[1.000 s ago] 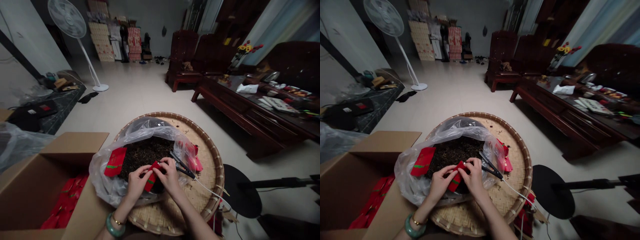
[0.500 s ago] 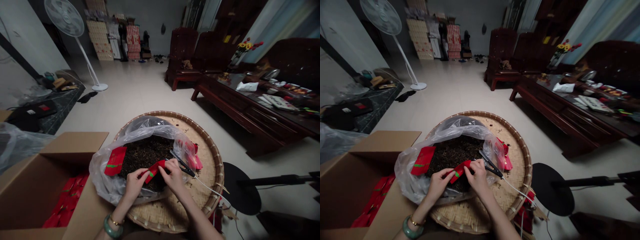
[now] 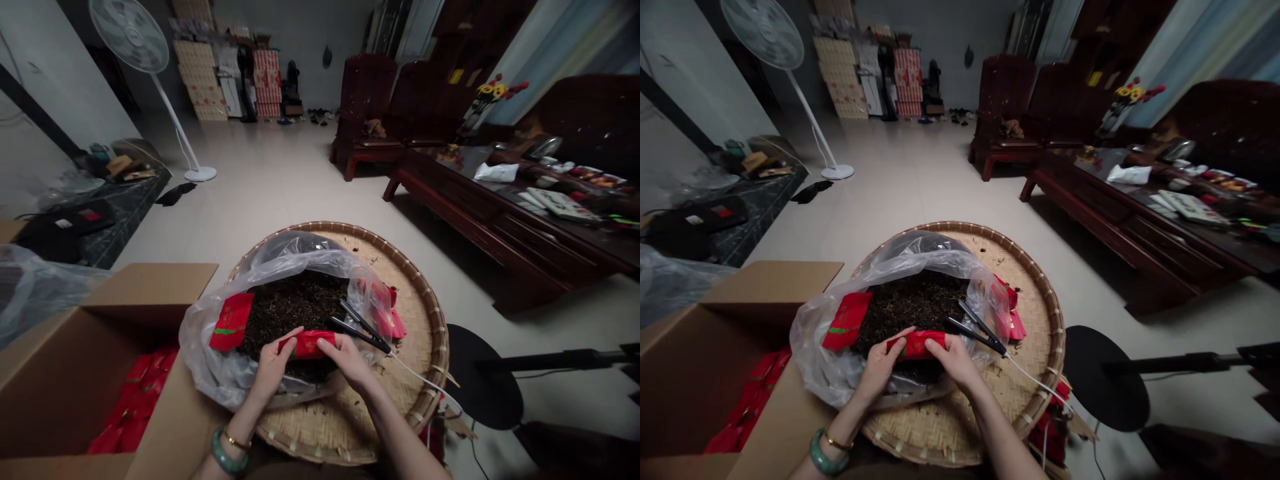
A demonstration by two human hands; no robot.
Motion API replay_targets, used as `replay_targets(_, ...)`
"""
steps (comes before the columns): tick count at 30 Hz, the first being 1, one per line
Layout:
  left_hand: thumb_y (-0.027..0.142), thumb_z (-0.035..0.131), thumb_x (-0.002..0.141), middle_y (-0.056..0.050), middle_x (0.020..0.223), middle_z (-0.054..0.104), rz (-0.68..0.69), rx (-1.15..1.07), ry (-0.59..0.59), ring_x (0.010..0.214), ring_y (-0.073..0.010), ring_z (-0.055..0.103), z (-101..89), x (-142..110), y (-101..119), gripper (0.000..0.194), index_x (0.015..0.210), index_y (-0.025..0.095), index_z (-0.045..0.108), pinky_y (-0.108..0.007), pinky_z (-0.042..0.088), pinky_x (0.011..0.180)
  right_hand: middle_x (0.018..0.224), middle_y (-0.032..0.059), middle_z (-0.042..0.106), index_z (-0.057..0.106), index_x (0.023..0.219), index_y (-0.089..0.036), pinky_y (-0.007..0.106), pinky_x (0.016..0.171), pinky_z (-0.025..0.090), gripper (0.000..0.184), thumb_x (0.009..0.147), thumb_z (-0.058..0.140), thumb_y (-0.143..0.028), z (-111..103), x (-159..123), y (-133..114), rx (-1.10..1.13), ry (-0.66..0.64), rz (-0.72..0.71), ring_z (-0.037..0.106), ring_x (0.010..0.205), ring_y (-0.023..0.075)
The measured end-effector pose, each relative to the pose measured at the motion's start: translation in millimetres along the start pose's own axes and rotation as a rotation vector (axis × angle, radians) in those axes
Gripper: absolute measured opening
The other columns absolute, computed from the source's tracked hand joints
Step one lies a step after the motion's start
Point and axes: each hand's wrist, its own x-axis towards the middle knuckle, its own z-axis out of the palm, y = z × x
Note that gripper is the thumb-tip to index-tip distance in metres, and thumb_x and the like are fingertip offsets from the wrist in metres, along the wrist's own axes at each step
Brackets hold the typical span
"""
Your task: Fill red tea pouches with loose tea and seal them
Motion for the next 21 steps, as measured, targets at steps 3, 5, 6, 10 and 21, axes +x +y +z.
replay_targets(3,0.061,0.050,0.078,-0.010,0.095,0.074,-0.032,-0.013,-0.060,0.090,-0.0256,0.069,-1.4,-2,4,0.061,0.111,0.012,0.066,-0.043,0.051,0.090,0.063,0.0009,0.066,0.071,0.076,-0.015,0.030,0.066,0.047,0.049,0.076,0.056,-0.062,-3,0,10,0.007,-0.010,0.080,0.055,0.058,0.0144)
replay_targets(5,0.060,0.044,0.082,-0.010,0.095,0.074,-0.020,0.030,-0.049,0.090,-0.0247,0.069,-3.2,-1,4,0.061,0.114,0.012,0.064,-0.042,0.051,0.090,0.059,0.0000,0.063,0.069,0.068,-0.015,0.027,0.061,0.045,0.052,0.077,0.053,-0.064,-5,0,13,0.006,0.001,0.095,0.050,0.055,0.0128)
replay_targets(6,0.058,0.041,0.085,-0.011,0.095,0.074,0.001,0.073,-0.026,0.091,-0.0242,0.068,-4.5,-1,4,0.059,0.114,0.012,0.064,-0.041,0.051,0.090,0.059,0.0000,0.062,0.069,0.067,-0.015,0.027,0.062,0.045,0.053,0.078,0.051,-0.064,-6,-1,12,0.012,0.002,0.096,0.050,0.055,0.0128)
replay_targets(10,0.046,0.049,0.085,-0.012,0.117,0.065,0.306,0.439,0.175,0.107,-0.0256,0.060,-10.9,-3,2,0.047,0.121,0.017,0.058,-0.044,0.047,0.094,0.068,0.0014,0.067,0.070,0.076,-0.019,0.037,0.083,0.047,0.049,0.082,0.047,-0.061,-6,-3,0,-0.014,-0.042,0.063,0.059,0.069,0.0172)
replay_targets(21,0.011,0.057,0.077,-0.010,0.115,0.064,0.786,0.974,-0.055,0.099,-0.0242,0.054,-10.5,-10,-1,0.049,0.125,0.018,0.050,-0.042,0.050,0.086,0.086,0.0040,0.072,0.071,0.092,-0.019,0.039,0.087,0.049,0.046,0.084,0.047,-0.058,10,-7,-8,-0.164,-0.086,-0.047,0.064,0.085,0.0196)
